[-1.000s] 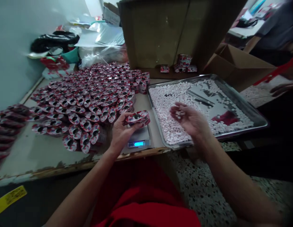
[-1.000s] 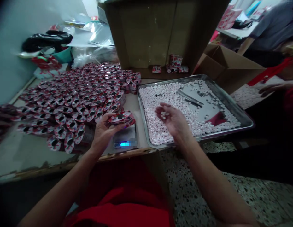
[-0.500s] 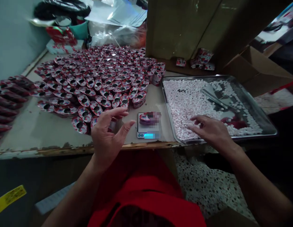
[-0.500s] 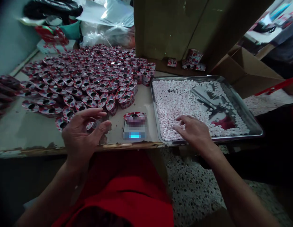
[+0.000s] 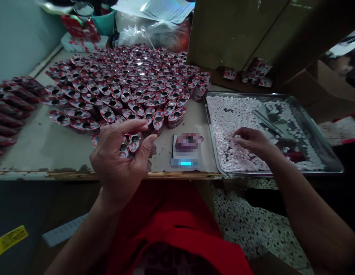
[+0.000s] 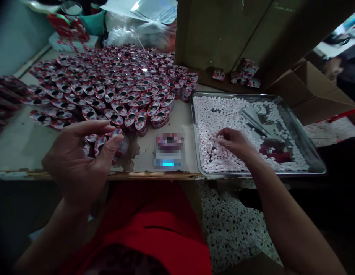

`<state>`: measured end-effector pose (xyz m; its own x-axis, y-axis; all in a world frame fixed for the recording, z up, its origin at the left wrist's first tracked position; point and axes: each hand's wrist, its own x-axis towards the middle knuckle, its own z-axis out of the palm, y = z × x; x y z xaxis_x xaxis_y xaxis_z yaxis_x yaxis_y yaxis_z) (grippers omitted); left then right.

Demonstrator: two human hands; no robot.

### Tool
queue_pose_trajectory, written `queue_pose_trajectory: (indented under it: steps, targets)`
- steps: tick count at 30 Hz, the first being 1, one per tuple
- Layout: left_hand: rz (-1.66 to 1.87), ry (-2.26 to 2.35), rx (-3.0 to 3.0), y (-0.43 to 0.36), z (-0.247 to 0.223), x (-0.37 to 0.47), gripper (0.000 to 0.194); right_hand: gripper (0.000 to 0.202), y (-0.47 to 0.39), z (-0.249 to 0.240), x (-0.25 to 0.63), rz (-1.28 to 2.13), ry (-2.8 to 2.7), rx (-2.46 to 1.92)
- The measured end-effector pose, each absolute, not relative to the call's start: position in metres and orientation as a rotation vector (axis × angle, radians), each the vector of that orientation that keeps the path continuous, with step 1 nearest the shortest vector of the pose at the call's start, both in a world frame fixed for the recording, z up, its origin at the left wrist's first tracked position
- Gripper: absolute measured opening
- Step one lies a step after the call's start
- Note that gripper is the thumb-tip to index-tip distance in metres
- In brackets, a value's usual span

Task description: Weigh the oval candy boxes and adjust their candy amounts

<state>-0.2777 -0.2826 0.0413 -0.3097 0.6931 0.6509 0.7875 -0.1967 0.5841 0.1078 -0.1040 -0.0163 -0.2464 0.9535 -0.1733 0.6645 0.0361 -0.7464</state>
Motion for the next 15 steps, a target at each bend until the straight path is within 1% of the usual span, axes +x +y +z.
queue_pose_trajectory:
  steps: [2,5,9,15]
  targets:
    - [-1.501,-1.944,-1.812,-0.279,0.040,-0.277,0.032,0.029,-0.104,-0.015,0.114,1.315,-1.581,-1.580]
    - [-1.495,-1.961,-1.858,-0.272,0.037,-0.271,0.033,0.029,-0.111,-0.016,0.115,1.485,-1.305,-1.518]
    - [-1.517,-1.966,-1.961,-0.263,0.032,-0.261,0.039,0.027,-0.122,-0.012,0.107,1.417,-1.345,-1.548]
    - [-1.477,-1.999,-2.080,-0.245,0.014,-0.256,0.056,0.028,-0.122,-0.004,0.101,1.368,-1.422,-1.450]
